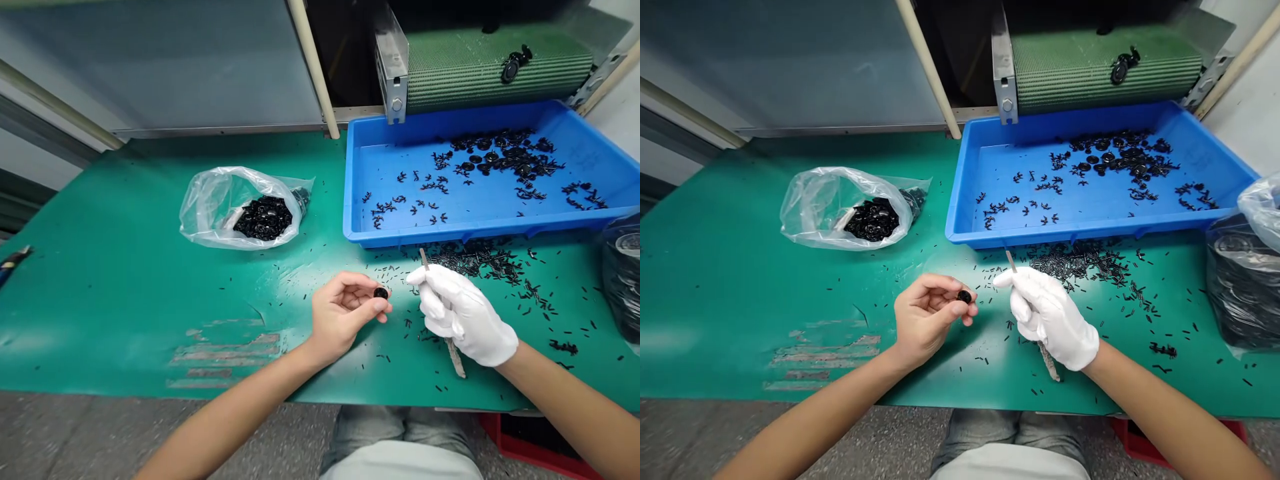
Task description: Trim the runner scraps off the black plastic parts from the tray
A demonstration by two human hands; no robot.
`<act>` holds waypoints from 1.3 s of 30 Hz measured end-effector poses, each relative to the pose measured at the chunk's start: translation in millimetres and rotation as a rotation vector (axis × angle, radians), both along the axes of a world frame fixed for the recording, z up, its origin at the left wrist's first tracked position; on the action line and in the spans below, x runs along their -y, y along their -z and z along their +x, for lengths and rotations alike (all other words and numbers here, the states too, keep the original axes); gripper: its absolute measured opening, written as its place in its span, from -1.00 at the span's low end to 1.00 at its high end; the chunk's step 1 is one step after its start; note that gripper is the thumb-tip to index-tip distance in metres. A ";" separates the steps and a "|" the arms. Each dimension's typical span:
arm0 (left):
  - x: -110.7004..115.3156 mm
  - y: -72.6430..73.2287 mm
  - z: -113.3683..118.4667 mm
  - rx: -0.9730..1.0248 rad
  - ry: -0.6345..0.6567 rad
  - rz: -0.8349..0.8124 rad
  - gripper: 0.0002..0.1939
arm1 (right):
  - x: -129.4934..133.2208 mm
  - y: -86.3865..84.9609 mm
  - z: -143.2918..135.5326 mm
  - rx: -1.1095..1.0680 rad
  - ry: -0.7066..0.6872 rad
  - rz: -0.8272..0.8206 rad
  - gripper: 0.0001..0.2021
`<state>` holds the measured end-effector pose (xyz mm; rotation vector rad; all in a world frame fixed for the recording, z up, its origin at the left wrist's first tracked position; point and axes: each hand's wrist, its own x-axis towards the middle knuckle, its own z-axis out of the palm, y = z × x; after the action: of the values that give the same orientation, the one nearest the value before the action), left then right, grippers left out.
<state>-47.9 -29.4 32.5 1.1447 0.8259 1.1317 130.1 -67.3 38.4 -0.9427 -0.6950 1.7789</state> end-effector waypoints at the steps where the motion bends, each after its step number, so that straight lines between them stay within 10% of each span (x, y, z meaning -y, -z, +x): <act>1: 0.7 -0.8 1.0 0.015 0.005 0.032 -0.70 | 0.6 0.0 -0.2 0.022 -0.005 0.008 -0.73; 11: -2.1 1.6 -3.2 0.084 0.183 0.131 -0.88 | 5.7 3.4 -5.4 0.042 -0.091 0.019 -0.71; 17: -55.9 -38.8 -21.2 0.037 0.338 0.015 -0.73 | 3.0 5.6 -6.7 0.005 -0.069 -0.029 -0.69; 21: -127.5 -64.7 -5.5 -0.491 0.355 0.321 -0.79 | 4.2 8.8 -10.8 -0.016 -0.130 -0.070 -0.67; 26: -184.7 -43.7 44.2 -1.127 0.810 0.372 -0.80 | 2.2 14.1 -10.6 -0.020 -0.142 -0.117 -0.70; 32: -185.2 -22.4 65.8 -1.451 0.973 0.435 -0.87 | -0.1 11.7 -5.9 -0.020 -0.112 -0.083 -0.70; 39: -181.9 -46.8 61.7 -1.440 1.121 0.605 -0.71 | 1.3 5.7 -5.0 -0.035 -0.115 -0.058 -0.67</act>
<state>13.8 152.6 79.4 2.5117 0.6028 -0.6213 125.2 -68.5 32.7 -0.9239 -0.6905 1.9211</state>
